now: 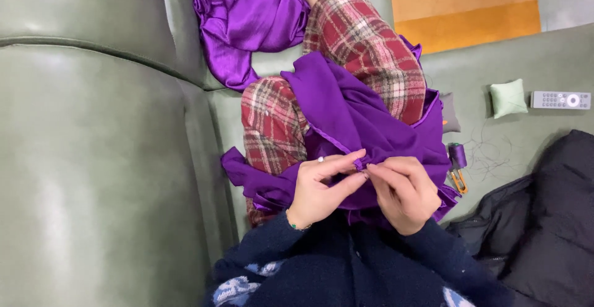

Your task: Hand-sewing a purple fabric garment using a needle and thread while sitting on a sofa.

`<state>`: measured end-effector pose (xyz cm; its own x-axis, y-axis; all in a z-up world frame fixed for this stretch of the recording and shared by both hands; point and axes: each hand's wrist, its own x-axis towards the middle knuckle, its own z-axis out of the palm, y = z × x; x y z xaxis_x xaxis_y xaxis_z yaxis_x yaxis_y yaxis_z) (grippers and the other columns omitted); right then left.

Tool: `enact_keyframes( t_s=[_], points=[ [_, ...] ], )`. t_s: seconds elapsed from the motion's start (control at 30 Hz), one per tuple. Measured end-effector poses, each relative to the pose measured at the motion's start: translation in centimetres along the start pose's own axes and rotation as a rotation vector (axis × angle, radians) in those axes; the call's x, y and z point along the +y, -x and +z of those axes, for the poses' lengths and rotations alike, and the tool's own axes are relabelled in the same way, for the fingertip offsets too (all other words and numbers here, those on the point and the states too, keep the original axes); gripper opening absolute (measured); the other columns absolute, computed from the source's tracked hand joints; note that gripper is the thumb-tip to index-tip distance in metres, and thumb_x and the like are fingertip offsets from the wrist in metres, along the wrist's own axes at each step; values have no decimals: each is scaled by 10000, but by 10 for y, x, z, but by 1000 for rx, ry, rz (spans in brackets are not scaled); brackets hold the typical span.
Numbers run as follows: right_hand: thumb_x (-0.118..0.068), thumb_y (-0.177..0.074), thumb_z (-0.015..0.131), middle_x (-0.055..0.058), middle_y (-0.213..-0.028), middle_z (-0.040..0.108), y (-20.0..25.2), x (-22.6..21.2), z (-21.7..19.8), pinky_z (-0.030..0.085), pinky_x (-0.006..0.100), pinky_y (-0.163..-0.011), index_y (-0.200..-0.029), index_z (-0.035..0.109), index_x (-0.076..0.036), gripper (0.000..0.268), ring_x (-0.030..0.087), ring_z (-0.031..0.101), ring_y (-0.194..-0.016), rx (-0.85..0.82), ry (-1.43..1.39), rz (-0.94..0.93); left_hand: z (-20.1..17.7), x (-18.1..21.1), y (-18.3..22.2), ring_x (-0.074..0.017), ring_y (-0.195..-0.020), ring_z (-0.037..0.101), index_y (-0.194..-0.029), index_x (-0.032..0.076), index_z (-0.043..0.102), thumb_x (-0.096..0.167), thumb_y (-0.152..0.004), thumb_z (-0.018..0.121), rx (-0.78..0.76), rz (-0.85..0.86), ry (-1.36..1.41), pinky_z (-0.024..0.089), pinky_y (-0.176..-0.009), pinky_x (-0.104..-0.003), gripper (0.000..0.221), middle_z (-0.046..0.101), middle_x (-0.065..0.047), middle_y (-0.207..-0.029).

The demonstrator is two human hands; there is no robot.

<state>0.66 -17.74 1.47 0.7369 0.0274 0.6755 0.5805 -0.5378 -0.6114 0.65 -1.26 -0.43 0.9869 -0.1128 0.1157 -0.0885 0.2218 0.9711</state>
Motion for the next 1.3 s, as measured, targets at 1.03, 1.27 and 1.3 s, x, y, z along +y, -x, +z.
enact_keyframes(
  t_s=[1.03, 1.27, 1.3],
  points=[
    [-100, -1064, 497, 288, -910, 730, -42, 39, -64, 679, 344, -525, -944, 441, -55, 140, 358, 791, -644, -241, -939, 567, 8, 15, -2, -161, -541, 729, -890, 8, 771, 41, -915, 761, -312, -534, -52, 557, -557, -187, 43, 639, -68, -1092],
    [-47, -1070, 473, 193, -734, 646, -74, 64, -82, 609, 323, -480, -930, 470, -39, 140, 292, 702, -575, -316, -1046, 544, -29, 13, -11, -247, -822, 787, -973, -29, 750, -18, -940, 686, -434, -575, 182, 670, -824, -292, 73, 686, -96, -949],
    [-93, -1053, 526, 183, -739, 661, -79, 74, -90, 597, 325, -466, -921, 488, -52, 143, 273, 695, -561, -274, -972, 605, -33, 16, -12, -208, -819, 793, -946, 7, 742, 24, -964, 685, -479, -583, 75, 624, -802, -259, 63, 674, -58, -920]
  ],
)
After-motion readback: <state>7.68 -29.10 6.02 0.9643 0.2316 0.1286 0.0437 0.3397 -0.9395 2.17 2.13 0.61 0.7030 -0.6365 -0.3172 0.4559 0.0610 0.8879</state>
